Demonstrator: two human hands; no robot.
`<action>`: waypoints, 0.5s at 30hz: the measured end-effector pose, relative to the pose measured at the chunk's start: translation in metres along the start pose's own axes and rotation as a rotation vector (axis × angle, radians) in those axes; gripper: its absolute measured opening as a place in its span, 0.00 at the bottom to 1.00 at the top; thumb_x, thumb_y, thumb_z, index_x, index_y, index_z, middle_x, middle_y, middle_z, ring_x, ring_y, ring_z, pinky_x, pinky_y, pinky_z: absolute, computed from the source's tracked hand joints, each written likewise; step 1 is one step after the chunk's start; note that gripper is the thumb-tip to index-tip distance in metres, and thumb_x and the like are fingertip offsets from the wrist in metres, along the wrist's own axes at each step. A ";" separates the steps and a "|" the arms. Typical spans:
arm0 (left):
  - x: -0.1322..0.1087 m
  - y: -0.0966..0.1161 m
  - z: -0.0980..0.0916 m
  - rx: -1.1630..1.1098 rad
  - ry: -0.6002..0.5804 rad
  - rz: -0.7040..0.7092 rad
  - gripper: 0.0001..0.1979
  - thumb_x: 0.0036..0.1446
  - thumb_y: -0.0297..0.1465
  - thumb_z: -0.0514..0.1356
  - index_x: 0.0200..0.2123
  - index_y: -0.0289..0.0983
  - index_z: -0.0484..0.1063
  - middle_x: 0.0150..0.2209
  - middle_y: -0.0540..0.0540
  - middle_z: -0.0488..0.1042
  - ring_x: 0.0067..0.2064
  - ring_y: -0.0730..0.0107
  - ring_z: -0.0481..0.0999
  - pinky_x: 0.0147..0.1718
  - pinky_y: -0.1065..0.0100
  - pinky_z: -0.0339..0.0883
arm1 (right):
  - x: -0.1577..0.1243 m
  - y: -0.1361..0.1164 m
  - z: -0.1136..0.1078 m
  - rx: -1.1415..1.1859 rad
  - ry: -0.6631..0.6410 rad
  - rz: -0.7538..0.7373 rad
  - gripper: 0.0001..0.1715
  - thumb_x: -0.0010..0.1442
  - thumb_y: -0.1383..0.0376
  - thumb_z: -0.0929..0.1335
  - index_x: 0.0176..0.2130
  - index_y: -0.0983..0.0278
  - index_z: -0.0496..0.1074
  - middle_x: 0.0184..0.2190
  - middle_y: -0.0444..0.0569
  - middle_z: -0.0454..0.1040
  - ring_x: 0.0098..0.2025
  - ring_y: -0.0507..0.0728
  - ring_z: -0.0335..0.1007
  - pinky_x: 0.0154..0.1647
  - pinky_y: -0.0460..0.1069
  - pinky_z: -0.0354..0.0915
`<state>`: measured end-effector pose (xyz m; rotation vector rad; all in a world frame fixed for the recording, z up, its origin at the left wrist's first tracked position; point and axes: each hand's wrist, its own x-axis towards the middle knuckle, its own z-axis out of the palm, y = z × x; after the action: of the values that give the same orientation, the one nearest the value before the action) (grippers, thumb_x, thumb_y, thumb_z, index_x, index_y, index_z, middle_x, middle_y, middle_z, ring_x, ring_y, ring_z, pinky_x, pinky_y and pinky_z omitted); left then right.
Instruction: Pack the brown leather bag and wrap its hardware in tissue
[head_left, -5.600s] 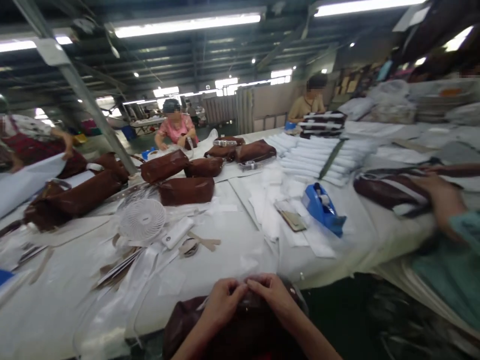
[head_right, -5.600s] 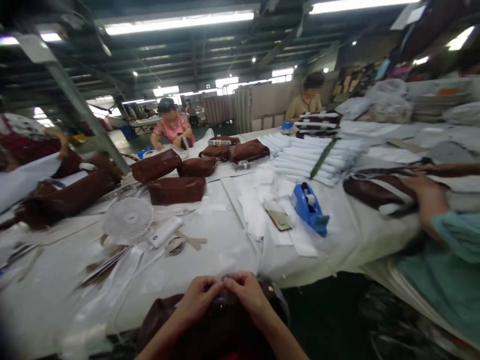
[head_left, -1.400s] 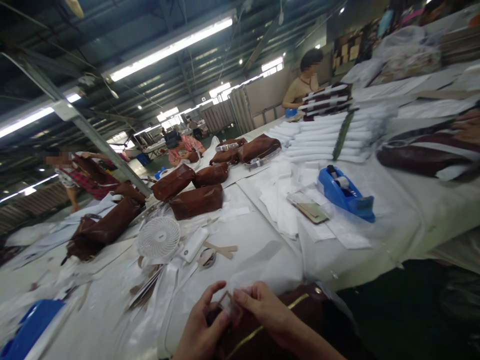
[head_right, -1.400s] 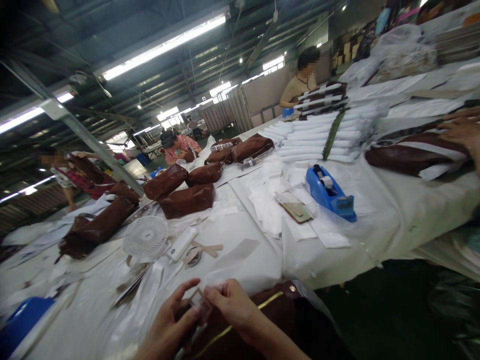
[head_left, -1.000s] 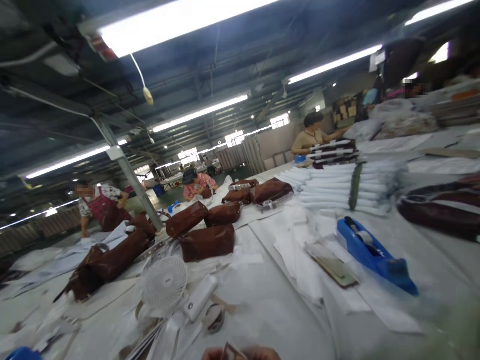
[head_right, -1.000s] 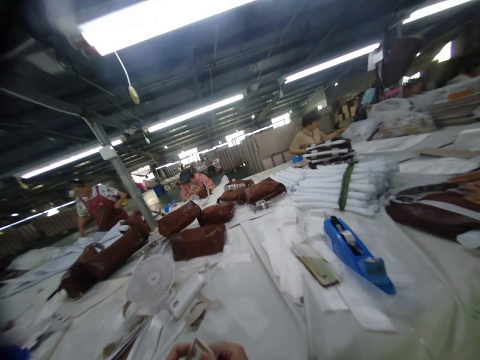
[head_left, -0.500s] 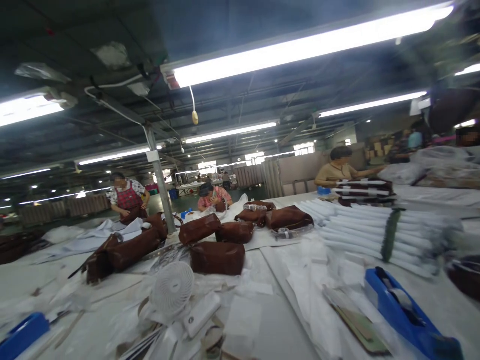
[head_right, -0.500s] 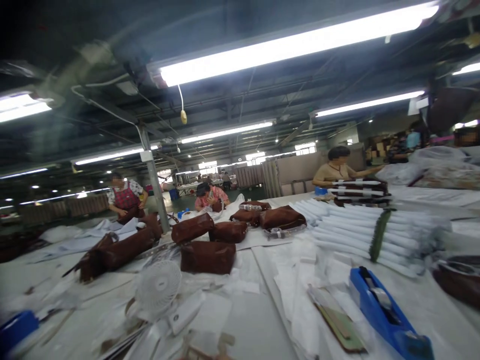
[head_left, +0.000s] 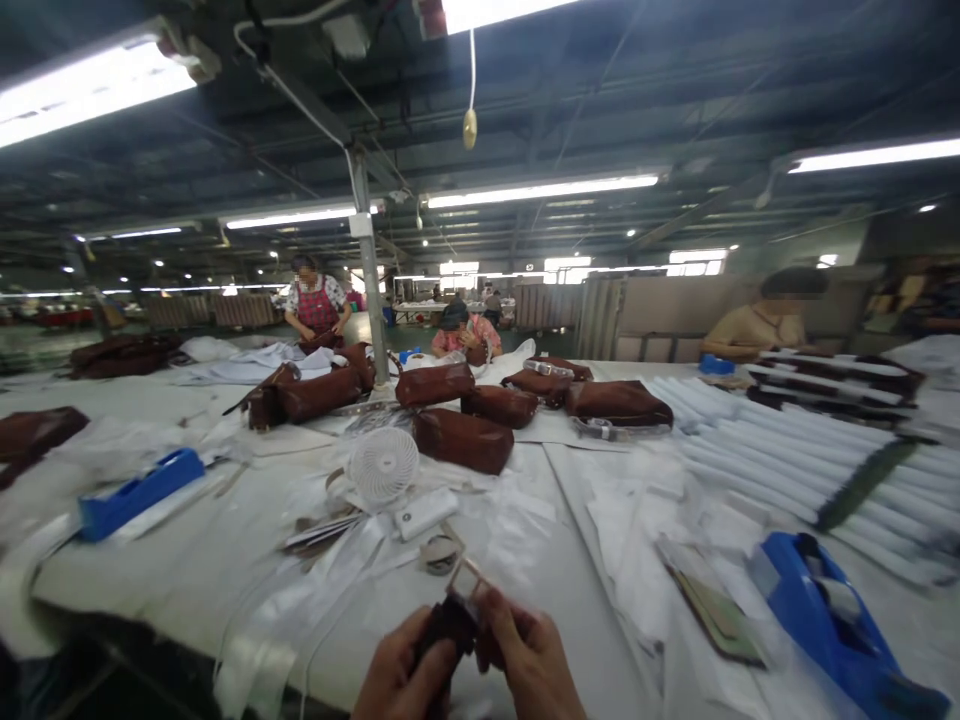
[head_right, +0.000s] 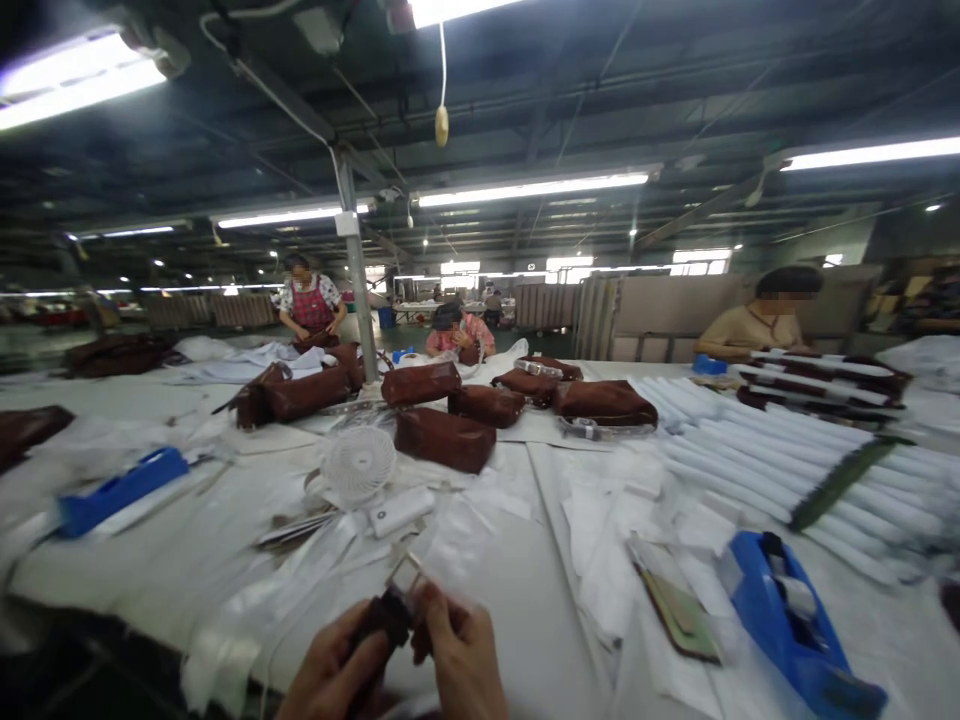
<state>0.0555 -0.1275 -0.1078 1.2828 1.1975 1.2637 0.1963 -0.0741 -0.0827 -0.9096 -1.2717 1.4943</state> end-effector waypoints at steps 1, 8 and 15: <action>0.000 -0.002 0.001 -0.050 -0.024 -0.006 0.26 0.54 0.53 0.55 0.38 0.34 0.71 0.17 0.55 0.58 0.17 0.80 0.55 0.16 0.75 0.49 | -0.001 0.000 0.000 -0.010 -0.004 0.004 0.35 0.45 0.37 0.70 0.20 0.67 0.71 0.15 0.43 0.63 0.20 0.50 0.57 0.21 0.45 0.56; -0.001 0.007 0.003 -0.104 -0.025 0.027 0.23 0.56 0.50 0.56 0.35 0.34 0.71 0.19 0.55 0.61 0.18 0.82 0.55 0.16 0.77 0.49 | -0.007 0.017 -0.015 -0.164 0.001 0.110 0.36 0.48 0.36 0.67 0.21 0.67 0.74 0.21 0.49 0.72 0.30 0.56 0.66 0.34 0.48 0.63; -0.002 0.008 0.000 -0.064 -0.085 0.005 0.20 0.56 0.47 0.57 0.35 0.34 0.71 0.18 0.56 0.58 0.18 0.80 0.54 0.16 0.75 0.46 | -0.002 0.000 -0.017 0.167 -0.148 0.094 0.28 0.47 0.45 0.73 0.32 0.66 0.77 0.26 0.49 0.74 0.30 0.55 0.67 0.33 0.48 0.66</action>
<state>0.0558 -0.1304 -0.1002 1.2798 1.0863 1.2295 0.2125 -0.0713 -0.0860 -0.7703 -1.2017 1.7407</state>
